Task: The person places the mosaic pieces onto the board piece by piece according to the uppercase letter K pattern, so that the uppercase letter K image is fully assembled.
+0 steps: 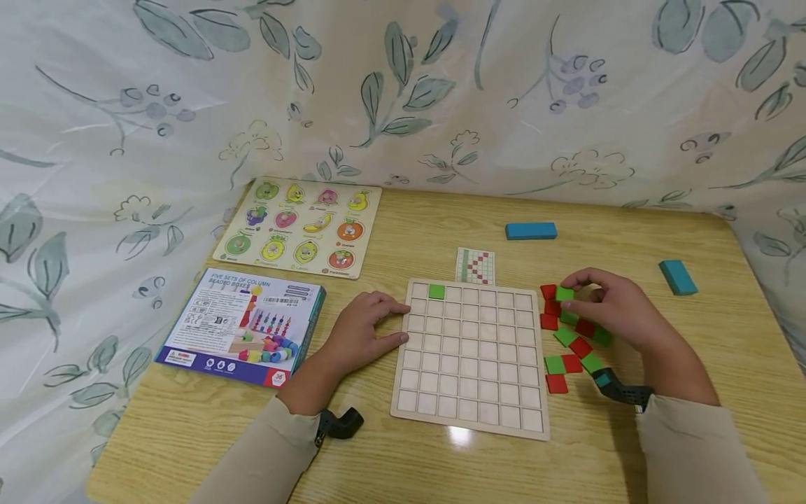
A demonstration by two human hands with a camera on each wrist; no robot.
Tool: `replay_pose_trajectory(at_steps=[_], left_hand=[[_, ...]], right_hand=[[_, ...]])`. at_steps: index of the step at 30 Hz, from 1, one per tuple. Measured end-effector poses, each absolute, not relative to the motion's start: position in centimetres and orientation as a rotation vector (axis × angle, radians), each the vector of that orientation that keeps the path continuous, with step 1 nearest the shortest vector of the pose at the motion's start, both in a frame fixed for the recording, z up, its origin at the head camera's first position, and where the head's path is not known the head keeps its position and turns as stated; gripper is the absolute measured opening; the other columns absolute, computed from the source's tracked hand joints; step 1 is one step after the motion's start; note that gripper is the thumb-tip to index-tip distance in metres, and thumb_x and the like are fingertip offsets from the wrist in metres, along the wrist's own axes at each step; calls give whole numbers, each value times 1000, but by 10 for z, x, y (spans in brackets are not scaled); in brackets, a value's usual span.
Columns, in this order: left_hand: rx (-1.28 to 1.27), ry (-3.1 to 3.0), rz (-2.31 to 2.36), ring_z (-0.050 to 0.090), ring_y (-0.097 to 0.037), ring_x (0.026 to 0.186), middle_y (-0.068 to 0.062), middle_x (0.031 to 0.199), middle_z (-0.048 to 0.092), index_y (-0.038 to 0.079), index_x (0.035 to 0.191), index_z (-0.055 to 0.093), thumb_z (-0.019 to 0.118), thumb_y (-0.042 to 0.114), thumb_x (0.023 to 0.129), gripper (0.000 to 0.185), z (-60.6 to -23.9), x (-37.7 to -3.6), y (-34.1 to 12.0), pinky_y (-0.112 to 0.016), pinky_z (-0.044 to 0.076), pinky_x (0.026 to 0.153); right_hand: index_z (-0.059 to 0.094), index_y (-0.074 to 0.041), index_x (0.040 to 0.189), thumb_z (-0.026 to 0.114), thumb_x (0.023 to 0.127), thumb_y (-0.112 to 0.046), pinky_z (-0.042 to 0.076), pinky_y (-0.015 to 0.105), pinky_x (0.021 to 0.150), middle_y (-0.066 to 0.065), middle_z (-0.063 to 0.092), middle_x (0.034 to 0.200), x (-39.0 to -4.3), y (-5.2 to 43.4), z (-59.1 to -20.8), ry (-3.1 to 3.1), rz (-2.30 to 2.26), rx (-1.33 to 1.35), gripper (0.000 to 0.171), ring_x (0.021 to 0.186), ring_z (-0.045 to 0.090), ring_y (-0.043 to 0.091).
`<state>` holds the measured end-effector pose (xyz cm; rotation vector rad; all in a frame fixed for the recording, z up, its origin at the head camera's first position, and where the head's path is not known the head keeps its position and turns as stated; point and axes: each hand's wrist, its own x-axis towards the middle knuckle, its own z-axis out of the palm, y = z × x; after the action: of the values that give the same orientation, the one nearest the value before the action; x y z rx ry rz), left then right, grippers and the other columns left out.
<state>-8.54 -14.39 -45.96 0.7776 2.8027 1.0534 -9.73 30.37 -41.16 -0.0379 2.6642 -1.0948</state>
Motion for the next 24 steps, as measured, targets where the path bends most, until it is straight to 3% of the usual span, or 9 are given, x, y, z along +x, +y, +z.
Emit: replay_pose_trajectory(at_steps=[20,24], left_hand=[[752,2791,1057,60,-23,118,0,125,69,19,131,77,88,32,90,44,-461,-86,-145,-47,50,100],[749,2795,1045,60,-23,116,0,125,69,19,131,77,87,33,91,44,-460,-86,-145,-46,51,99]], right_hand=[[67,-11,128,81,98,-26,44,32,62,13,58,95,-102,275,-412,2613,-1151,-67,36,82,54,28],[68,-11,127,82,97,-25,45,32,64,13,57,97,-101,268,-413,2604,-1178,-68,36,84,53,28]])
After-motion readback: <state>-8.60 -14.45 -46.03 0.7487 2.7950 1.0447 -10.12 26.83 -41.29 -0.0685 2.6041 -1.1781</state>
